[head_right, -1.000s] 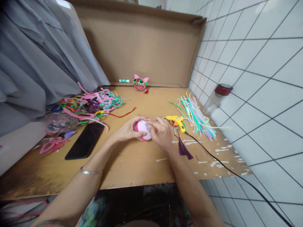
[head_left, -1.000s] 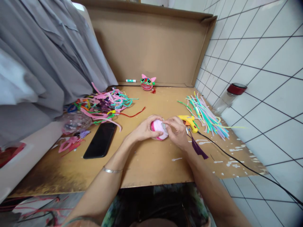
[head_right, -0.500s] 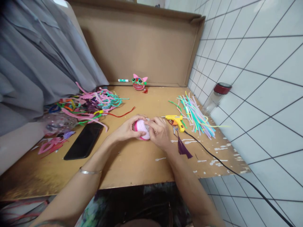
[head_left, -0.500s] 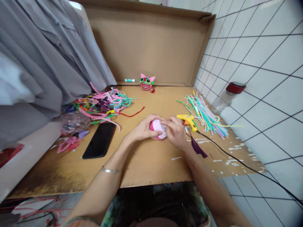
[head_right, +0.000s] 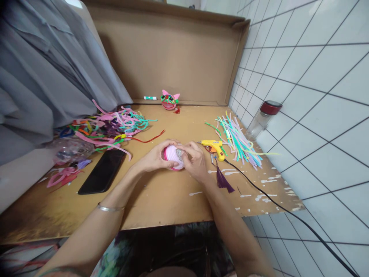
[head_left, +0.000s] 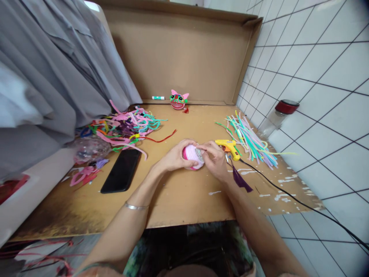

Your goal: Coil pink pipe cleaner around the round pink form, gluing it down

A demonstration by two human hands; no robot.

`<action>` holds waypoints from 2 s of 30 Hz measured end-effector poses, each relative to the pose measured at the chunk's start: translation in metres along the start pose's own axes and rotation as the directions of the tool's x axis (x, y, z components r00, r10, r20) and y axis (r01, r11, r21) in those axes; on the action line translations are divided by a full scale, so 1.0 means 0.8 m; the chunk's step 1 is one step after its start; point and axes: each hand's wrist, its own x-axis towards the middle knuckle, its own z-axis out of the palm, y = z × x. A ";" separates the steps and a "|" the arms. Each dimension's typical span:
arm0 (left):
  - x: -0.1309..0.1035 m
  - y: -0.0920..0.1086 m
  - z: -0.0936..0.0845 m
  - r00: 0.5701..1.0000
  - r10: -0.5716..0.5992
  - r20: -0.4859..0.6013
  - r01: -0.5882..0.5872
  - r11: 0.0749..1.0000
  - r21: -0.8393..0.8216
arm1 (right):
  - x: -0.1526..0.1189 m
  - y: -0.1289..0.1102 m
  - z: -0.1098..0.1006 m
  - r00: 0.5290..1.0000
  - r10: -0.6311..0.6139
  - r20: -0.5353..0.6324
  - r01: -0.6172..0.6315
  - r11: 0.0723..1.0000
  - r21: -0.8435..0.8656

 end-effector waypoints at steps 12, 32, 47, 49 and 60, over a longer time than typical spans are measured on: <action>0.000 0.004 0.000 1.000 -0.019 -0.008 0.018 0.999 -0.034 | 0.000 0.021 0.005 0.960 0.235 -0.152 -0.235 0.972 0.020; -0.001 0.010 -0.004 0.999 -0.035 0.036 0.039 0.992 -0.116 | -0.003 0.027 0.012 0.906 0.423 -0.029 -0.423 0.906 -0.006; -0.002 0.008 0.000 0.999 0.020 0.042 -0.020 1.000 -0.003 | -0.001 -0.005 0.008 0.986 0.089 -0.144 -0.095 0.995 -0.035; -0.002 0.010 0.000 0.999 0.026 0.044 -0.026 1.000 0.008 | -0.001 -0.005 0.008 0.987 0.074 -0.142 -0.081 0.996 -0.040; -0.003 0.017 0.000 0.999 0.018 0.050 -0.020 0.999 0.036 | -0.001 -0.004 0.006 0.990 0.076 -0.122 -0.080 0.996 -0.033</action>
